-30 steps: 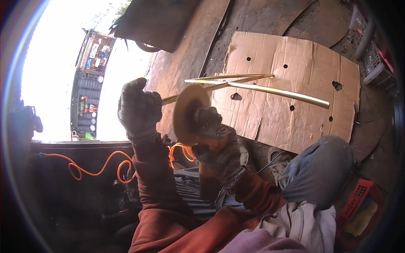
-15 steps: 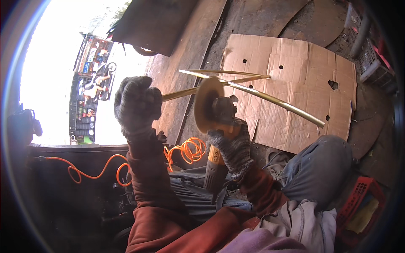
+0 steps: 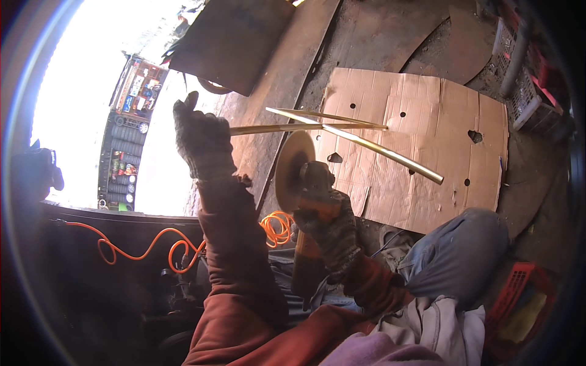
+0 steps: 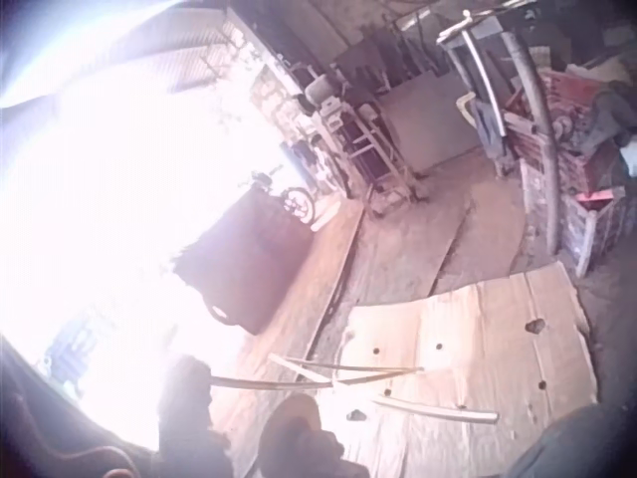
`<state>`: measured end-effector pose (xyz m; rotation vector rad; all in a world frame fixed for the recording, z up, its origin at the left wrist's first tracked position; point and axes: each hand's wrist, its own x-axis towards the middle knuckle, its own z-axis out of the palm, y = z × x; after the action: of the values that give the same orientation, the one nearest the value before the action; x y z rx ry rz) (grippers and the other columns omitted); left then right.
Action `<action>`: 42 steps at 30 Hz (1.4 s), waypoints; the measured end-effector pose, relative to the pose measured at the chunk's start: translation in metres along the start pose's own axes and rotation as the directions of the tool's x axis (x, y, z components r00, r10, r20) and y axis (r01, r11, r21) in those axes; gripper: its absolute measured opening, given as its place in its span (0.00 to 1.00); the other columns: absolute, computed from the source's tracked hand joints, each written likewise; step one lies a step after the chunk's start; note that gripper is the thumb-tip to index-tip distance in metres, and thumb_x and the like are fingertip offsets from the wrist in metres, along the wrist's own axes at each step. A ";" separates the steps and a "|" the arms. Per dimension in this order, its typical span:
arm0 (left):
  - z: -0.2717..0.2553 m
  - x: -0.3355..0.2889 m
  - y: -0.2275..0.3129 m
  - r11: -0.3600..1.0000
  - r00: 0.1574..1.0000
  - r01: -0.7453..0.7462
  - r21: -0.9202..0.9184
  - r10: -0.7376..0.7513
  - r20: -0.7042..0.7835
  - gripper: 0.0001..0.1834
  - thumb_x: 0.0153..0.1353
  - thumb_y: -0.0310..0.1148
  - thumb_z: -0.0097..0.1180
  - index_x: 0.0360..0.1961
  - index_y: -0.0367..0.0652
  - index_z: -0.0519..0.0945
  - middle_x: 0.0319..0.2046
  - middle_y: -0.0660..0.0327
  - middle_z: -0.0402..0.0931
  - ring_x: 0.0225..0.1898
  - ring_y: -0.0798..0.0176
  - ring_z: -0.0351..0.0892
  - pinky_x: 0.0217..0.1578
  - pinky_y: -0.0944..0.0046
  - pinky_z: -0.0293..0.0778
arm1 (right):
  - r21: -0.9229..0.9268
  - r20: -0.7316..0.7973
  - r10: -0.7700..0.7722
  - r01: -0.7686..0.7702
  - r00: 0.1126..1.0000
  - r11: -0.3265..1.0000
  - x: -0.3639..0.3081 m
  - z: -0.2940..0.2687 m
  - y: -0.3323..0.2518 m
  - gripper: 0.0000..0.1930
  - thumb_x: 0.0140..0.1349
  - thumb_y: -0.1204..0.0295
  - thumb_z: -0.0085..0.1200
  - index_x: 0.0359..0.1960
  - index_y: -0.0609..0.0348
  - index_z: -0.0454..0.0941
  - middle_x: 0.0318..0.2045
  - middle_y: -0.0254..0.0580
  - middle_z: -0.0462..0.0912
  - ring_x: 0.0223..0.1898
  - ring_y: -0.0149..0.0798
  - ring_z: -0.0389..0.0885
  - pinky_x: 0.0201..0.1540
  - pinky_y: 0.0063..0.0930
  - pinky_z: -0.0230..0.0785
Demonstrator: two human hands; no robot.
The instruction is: The person uses an angle grinder to smooth the ends and joints of a gold-colored metal frame while sitting on the floor, holding the frame with one gloved hand and the grinder with the other.
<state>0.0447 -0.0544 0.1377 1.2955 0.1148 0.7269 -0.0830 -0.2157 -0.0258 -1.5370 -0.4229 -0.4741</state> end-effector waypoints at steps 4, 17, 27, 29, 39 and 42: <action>-0.021 -0.011 -0.028 0.995 0.971 -0.080 0.064 0.064 0.229 0.18 0.73 0.39 0.47 0.51 0.32 0.73 0.12 0.73 0.53 0.09 0.76 0.54 0.11 0.72 0.55 | 0.729 0.210 0.591 -0.528 0.779 0.437 -0.014 0.002 -0.001 0.16 0.56 0.79 0.66 0.44 0.58 0.76 0.42 0.36 0.81 0.39 0.29 0.80 0.42 0.23 0.74; -0.035 -0.038 -0.015 0.994 0.948 -0.054 0.090 0.023 0.319 0.16 0.71 0.35 0.50 0.48 0.30 0.76 0.14 0.69 0.64 0.13 0.71 0.65 0.17 0.68 0.66 | 0.771 0.098 0.754 -0.529 0.649 0.355 -0.029 0.018 0.020 0.20 0.54 0.75 0.69 0.46 0.55 0.72 0.37 0.37 0.81 0.37 0.30 0.82 0.38 0.28 0.77; -0.021 -0.065 -0.009 0.988 0.940 -0.103 0.117 0.058 0.335 0.15 0.70 0.34 0.49 0.46 0.29 0.75 0.17 0.69 0.60 0.18 0.74 0.64 0.19 0.70 0.66 | 0.838 0.154 0.804 -0.507 0.574 0.201 -0.021 0.004 0.026 0.17 0.55 0.74 0.68 0.45 0.56 0.77 0.35 0.34 0.82 0.36 0.30 0.82 0.40 0.27 0.77; -0.020 -0.069 -0.006 0.934 0.911 -0.247 0.258 0.133 0.390 0.14 0.70 0.33 0.48 0.43 0.29 0.76 0.17 0.68 0.61 0.16 0.73 0.63 0.18 0.71 0.66 | 0.830 0.104 0.800 -0.495 0.592 0.259 -0.020 0.003 0.025 0.16 0.55 0.73 0.68 0.45 0.57 0.77 0.35 0.34 0.82 0.36 0.29 0.82 0.40 0.27 0.77; -0.016 -0.062 -0.004 0.991 0.795 -0.081 0.107 -0.001 0.606 0.14 0.72 0.33 0.45 0.44 0.29 0.75 0.21 0.64 0.67 0.11 0.71 0.57 0.13 0.70 0.59 | 0.685 -0.027 0.670 -0.474 0.742 0.553 -0.011 -0.023 0.028 0.16 0.57 0.73 0.65 0.47 0.58 0.75 0.37 0.37 0.82 0.37 0.31 0.82 0.40 0.27 0.77; -0.012 -0.040 -0.002 0.996 0.755 0.079 -0.053 -0.025 0.655 0.16 0.72 0.34 0.48 0.48 0.28 0.76 0.21 0.66 0.68 0.12 0.72 0.56 0.14 0.69 0.58 | 0.717 0.020 0.615 -0.440 0.788 0.541 0.016 -0.064 0.011 0.18 0.58 0.72 0.65 0.47 0.61 0.72 0.36 0.40 0.81 0.31 0.34 0.83 0.32 0.28 0.78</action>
<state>0.0088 -0.0669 0.1195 1.3995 -0.4479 0.1875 -0.0656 -0.2804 -0.0260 -0.7717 0.0924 0.0212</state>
